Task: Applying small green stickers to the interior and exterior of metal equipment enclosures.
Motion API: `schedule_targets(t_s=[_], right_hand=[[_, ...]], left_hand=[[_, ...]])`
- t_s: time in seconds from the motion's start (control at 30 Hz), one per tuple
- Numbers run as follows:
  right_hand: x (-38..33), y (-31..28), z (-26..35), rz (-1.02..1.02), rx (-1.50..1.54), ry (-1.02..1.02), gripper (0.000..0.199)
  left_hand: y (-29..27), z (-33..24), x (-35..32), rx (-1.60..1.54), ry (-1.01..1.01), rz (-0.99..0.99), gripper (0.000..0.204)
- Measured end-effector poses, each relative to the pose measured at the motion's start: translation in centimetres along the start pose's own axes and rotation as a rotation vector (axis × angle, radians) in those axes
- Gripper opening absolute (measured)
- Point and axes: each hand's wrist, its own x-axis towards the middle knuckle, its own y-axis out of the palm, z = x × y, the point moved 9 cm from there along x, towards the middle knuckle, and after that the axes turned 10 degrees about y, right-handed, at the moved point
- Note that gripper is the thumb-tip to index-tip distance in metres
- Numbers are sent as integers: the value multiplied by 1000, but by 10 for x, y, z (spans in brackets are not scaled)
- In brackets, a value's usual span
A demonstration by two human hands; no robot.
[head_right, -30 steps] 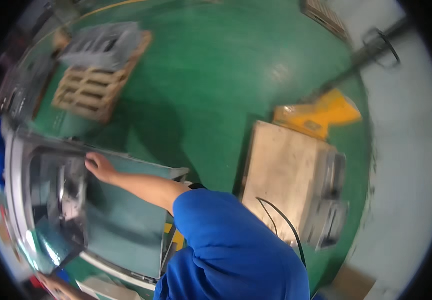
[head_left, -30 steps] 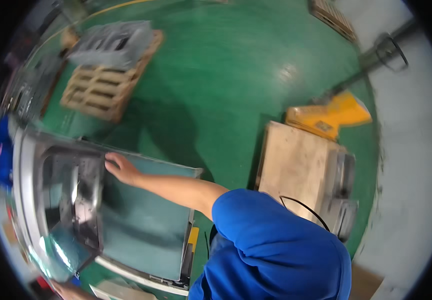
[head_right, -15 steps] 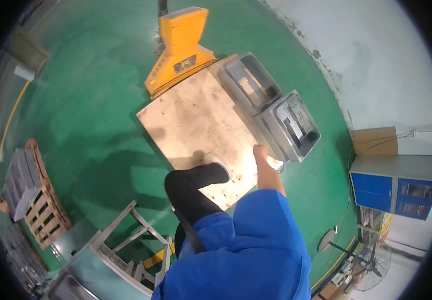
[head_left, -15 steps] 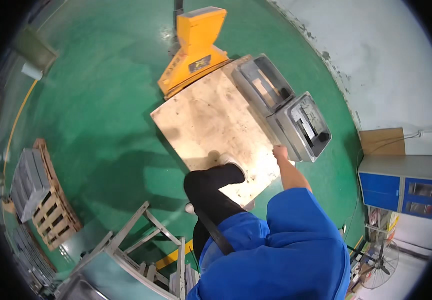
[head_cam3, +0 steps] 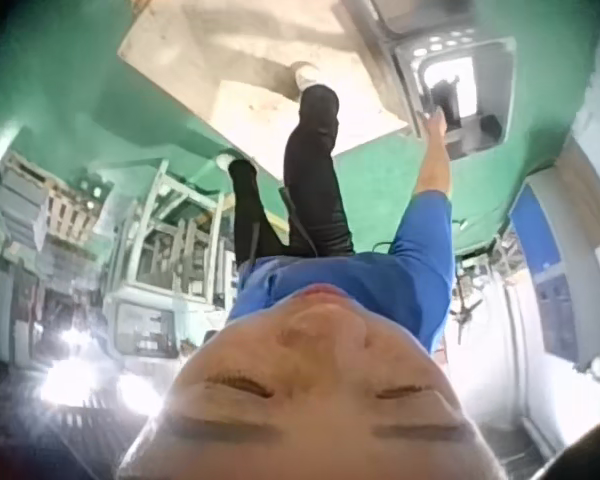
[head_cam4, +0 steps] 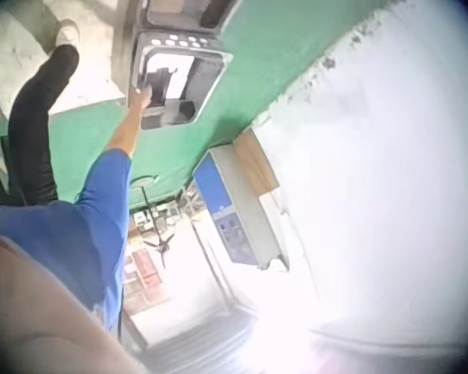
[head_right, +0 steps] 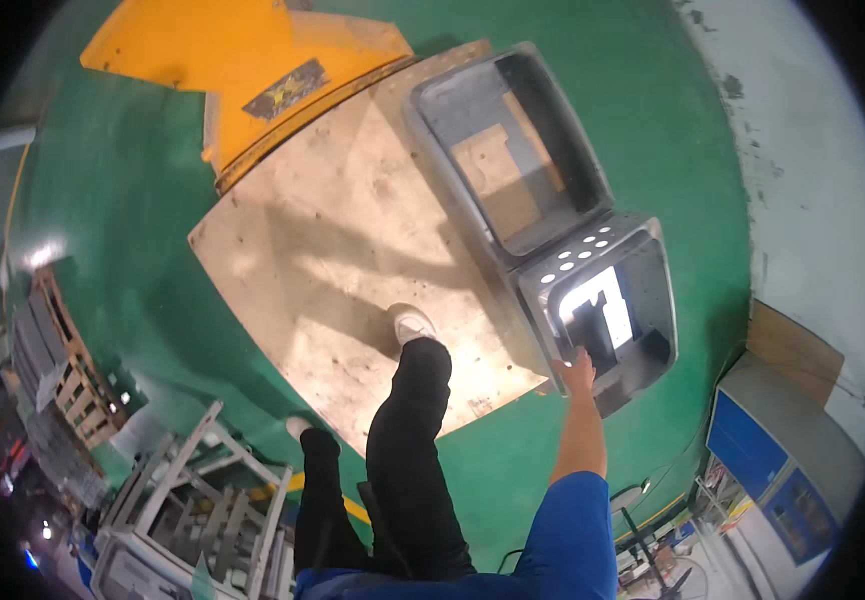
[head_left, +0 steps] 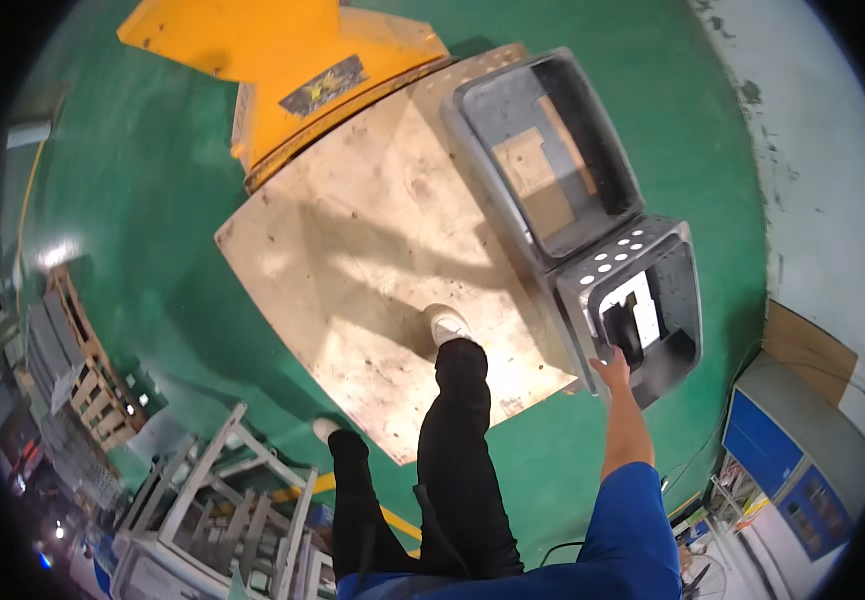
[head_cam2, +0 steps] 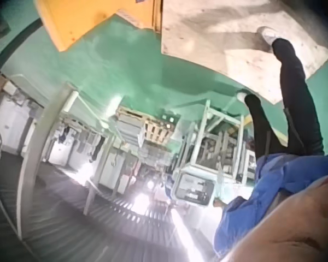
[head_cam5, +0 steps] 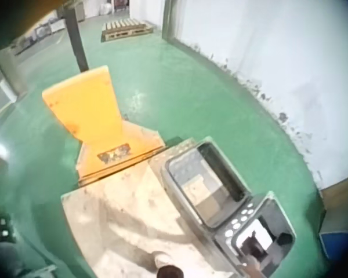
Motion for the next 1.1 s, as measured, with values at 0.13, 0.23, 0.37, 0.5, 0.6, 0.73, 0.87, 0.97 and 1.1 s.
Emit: schedule_targets(t_s=[0.13, 0.23, 0.37, 0.5, 0.6, 0.73, 0.87, 0.97, 1.1], right_hand=[[6, -16, 13, -43, -70, -17, 75], [-43, -84, 17, -198, -105, 10, 67], [-151, -165, 72, -74, 12, -333, 68], [-304, -142, 187, -57, -44, -853, 61], [-575, -142, 297, 109, 45, -1183, 55], [-776, -80, 329, 52, -353, -1433, 58], [-1013, 2, 317, 155, -463, -1971, 57], [-1132, 83, 305, 293, -731, -2335, 55], [-1251, 202, 267, 191, -1067, -2742, 47]], left_hand=[[-42, 35, -29, 63, -65, 0, 28], [-64, 104, -65, 120, -79, 1, 28], [28, 142, -87, -365, -247, -68, 24], [35, 235, -148, -609, -336, -430, 23], [48, 260, -171, -953, -589, -485, 14], [24, 342, -183, -1080, -651, -790, 26], [-90, 427, -248, -840, -812, -1065, 29], [-135, 467, -272, -873, -795, -1349, 20], [-174, 481, -282, -991, -719, -1618, 9]])
